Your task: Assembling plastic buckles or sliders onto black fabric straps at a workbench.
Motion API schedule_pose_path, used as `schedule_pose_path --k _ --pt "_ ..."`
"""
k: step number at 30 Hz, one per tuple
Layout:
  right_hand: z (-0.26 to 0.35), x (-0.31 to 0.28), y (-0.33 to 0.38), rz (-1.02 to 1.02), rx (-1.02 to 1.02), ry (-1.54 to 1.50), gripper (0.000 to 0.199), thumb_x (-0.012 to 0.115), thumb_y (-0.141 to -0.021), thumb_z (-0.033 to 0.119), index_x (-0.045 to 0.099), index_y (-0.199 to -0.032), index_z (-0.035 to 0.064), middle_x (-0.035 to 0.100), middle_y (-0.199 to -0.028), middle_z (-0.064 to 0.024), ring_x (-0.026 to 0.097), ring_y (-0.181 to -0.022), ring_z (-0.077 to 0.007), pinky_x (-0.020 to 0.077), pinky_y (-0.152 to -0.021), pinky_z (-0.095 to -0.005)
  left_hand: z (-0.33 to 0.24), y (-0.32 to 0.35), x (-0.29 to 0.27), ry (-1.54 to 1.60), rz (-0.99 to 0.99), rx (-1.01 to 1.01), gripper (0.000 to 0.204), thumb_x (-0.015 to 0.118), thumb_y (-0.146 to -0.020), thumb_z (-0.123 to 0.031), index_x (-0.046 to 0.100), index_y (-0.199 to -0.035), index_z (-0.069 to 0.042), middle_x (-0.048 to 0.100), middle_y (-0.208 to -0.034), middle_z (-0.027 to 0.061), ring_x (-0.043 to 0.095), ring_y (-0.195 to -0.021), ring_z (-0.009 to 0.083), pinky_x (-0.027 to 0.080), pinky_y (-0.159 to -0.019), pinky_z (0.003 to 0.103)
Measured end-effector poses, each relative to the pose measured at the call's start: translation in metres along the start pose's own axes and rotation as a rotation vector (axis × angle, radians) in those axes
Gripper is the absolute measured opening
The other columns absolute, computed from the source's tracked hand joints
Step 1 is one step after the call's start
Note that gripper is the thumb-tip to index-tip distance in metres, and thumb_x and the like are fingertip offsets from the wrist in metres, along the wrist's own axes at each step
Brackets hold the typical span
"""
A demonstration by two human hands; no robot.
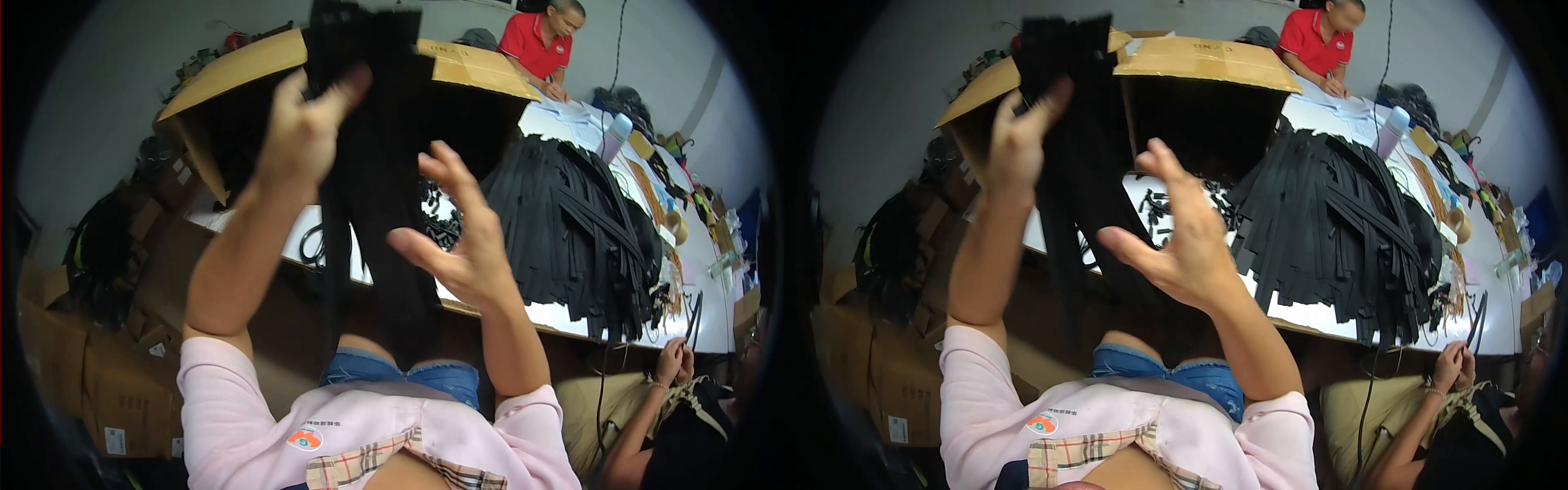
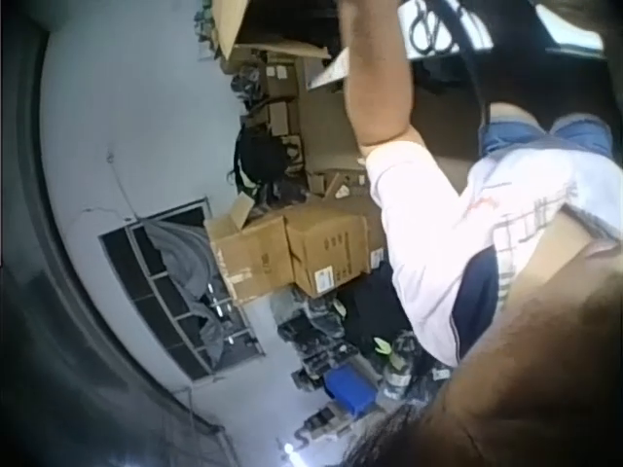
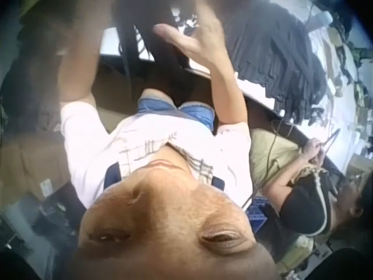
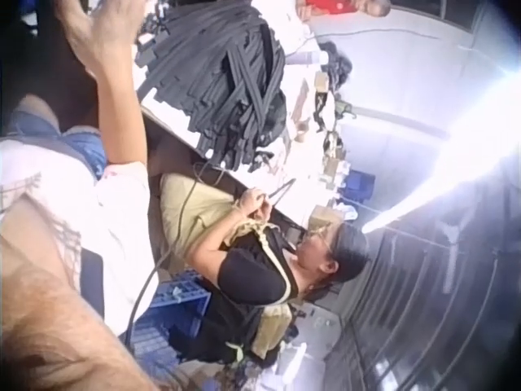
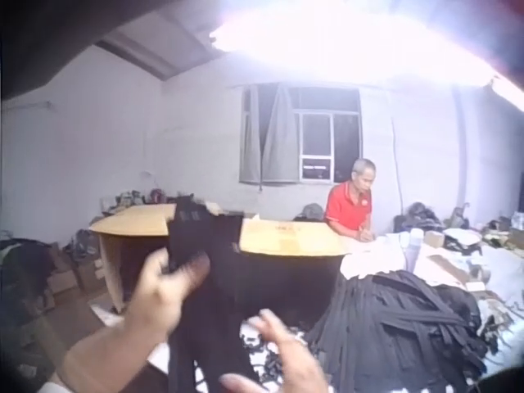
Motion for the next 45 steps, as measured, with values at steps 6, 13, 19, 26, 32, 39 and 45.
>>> schedule_pose_path --k 6,13,19,26,32,39,45 --pt "-0.043 0.031 0.056 0.117 0.585 -0.676 0.024 0.056 -0.08 0.01 0.05 -0.099 -0.0028 0.058 -0.077 -0.0062 0.051 -0.067 -0.01 0.0436 -0.064 -0.0234 0.097 0.033 0.046 0.54 0.358 -0.379 0.025 0.051 -0.083 -0.023 0.056 -0.083 0.001 0.059 -0.068 0.0096 0.058 -0.057 0.0167 0.049 -0.053 0.023" --pt "-0.08 0.034 0.094 -0.023 0.676 -0.49 0.022 0.053 -0.081 0.01 0.05 -0.099 -0.0033 0.06 -0.079 -0.0096 0.054 -0.069 -0.0119 0.0443 -0.062 -0.0233 0.176 0.084 0.062 0.696 0.314 -0.654 0.028 0.041 -0.087 -0.023 0.052 -0.095 0.002 0.059 -0.082 0.0102 0.059 -0.067 0.0159 0.049 -0.061 0.025" --pt "-0.082 0.037 0.101 -0.043 0.585 -0.076 0.032 0.052 -0.074 -0.002 0.045 -0.105 -0.0027 0.059 -0.076 -0.0203 0.06 -0.067 -0.0289 0.0466 -0.058 -0.0321 0.19 0.09 0.058 0.699 0.133 -0.603 0.033 0.039 -0.088 -0.028 0.049 -0.098 0.002 0.057 -0.087 0.0119 0.057 -0.077 0.0179 0.048 -0.067 0.028" --pt "-0.082 0.055 0.11 0.259 0.496 0.361 0.063 0.057 -0.065 0.006 0.028 -0.12 -0.0053 0.05 -0.093 -0.0234 0.055 -0.067 -0.0364 0.0467 -0.055 -0.0392 0.188 0.116 0.063 0.39 0.354 -0.155 0.05 0.054 -0.078 -0.034 0.041 -0.11 0.002 0.049 -0.104 0.0113 0.047 -0.097 0.0171 0.036 -0.087 0.03" --pt "-0.064 0.045 0.115 0.25 0.333 0.293 0.07 0.059 -0.068 0.015 0.021 -0.123 -0.0071 0.044 -0.104 -0.0248 0.051 -0.088 -0.0358 0.0439 -0.073 -0.0374 0.192 0.094 0.062 0.732 0.17 -0.593 0.031 0.049 -0.074 -0.002 0.041 -0.104 -0.001 0.048 -0.074 0.0052 0.048 -0.064 0.0124 0.044 -0.068 0.028" --pt "-0.065 0.032 0.129 0.33 0.701 -0.458 0.078 0.067 -0.068 0.029 0.023 -0.126 -0.0002 0.052 -0.102 -0.0192 0.053 -0.093 -0.0256 0.0392 -0.082 -0.0325 0.181 0.073 0.047 1.267 0.404 -0.744 0.038 0.044 -0.074 -0.005 0.039 -0.112 0.0 0.043 -0.069 0.0048 0.044 -0.06 0.0111 0.043 -0.063 0.027" --pt "-0.08 0.049 0.158 0.221 0.802 -0.147 0.054 0.061 -0.074 0.027 0.038 -0.113 -0.0038 0.058 -0.075 -0.0207 0.059 -0.071 -0.0326 0.0462 -0.064 -0.0352 0.179 0.102 0.059 0.65 0.621 -0.833 0.04 0.053 -0.07 0.001 0.043 -0.109 -0.002 0.054 -0.078 0.0109 0.058 -0.07 0.0196 0.049 -0.065 0.031"
Point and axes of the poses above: each hand's wrist, its own y-axis away from the middle knuckle, its own x-axis out of the palm, z = x × y, the point moved 2 cm from there along -y, towards the middle knuckle
